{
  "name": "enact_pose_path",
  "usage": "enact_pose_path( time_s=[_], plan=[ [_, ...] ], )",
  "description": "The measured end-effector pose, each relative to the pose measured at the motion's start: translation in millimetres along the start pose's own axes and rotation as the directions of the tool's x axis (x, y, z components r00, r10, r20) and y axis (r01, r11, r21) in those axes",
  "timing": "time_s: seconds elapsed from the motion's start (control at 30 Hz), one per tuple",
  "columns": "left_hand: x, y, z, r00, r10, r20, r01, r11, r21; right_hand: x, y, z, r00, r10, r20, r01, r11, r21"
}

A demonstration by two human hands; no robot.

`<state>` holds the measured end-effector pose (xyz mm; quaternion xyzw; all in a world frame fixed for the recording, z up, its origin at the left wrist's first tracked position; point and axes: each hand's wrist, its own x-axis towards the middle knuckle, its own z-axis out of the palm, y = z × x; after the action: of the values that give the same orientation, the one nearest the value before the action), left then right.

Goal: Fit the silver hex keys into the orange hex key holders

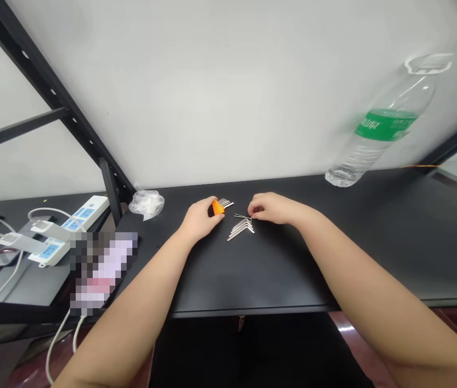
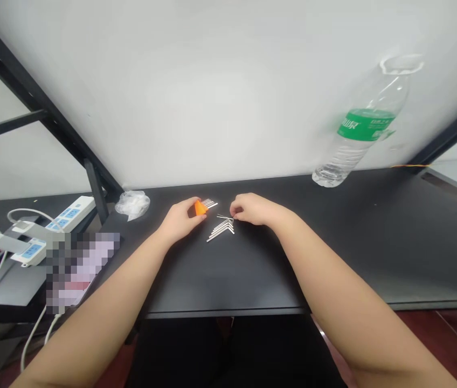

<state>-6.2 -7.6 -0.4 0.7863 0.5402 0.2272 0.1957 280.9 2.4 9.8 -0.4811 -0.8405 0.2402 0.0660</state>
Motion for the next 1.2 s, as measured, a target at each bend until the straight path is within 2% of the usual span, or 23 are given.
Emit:
enact_pose_path(
  time_s=[0.2, 0.43, 0.5, 0.57, 0.67, 0.73, 0.8, 0.9, 1.0, 1.2],
  plan=[
    [0.3, -0.5, -0.1, 1.000, -0.005, 0.009, 0.005, 1.000, -0.008, 1.2, -2.4, 1.3, 0.998, -0.008, -0.068, -0.001, 0.992, -0.123],
    [0.1, -1.6, -0.4, 1.000, 0.007, -0.003, -0.007, 1.000, -0.021, 3.6, -7.4, 5.5, 0.986, 0.106, -0.125, -0.131, 0.969, -0.211],
    [0.1, -1.5, -0.5, 1.000, 0.010, -0.005, -0.010, 1.000, -0.023, 2.9, -9.1, 4.9, 0.978, 0.109, -0.175, -0.134, 0.982, -0.134],
    [0.3, -1.3, -0.4, 1.000, 0.009, -0.004, -0.009, 1.000, -0.026, 2.3, -10.6, 4.3, 0.967, 0.142, -0.211, -0.137, 0.990, 0.036],
    [0.6, -0.8, -0.2, 1.000, 0.007, 0.000, -0.007, 1.000, -0.020, 2.7, -10.7, 5.2, 0.953, 0.229, -0.196, -0.148, 0.922, 0.358],
    [0.8, -0.4, -0.3, 1.000, 0.006, 0.003, -0.006, 1.000, -0.020, 3.5, -9.1, 6.2, 0.944, 0.287, -0.162, -0.187, 0.872, 0.453],
    [0.9, 0.0, -0.6, 1.000, 0.001, 0.007, -0.001, 1.000, -0.029, 4.2, -6.8, 6.2, 0.930, 0.342, -0.133, -0.257, 0.866, 0.430],
    [1.1, -0.2, -1.1, 1.000, 0.000, 0.013, 0.000, 0.999, -0.035, 4.4, -4.2, 3.5, 0.918, 0.382, -0.102, -0.340, 0.894, 0.291],
    [1.3, -1.4, -0.6, 1.000, 0.004, 0.005, -0.003, 0.999, -0.045, 3.8, -2.8, -0.9, 0.910, 0.411, -0.054, -0.395, 0.900, 0.184],
    [0.8, -3.1, 0.9, 1.000, 0.008, -0.020, -0.008, 0.999, -0.044, -0.2, 6.3, -5.4, 0.884, 0.465, -0.034, -0.460, 0.882, 0.103]
  ],
)
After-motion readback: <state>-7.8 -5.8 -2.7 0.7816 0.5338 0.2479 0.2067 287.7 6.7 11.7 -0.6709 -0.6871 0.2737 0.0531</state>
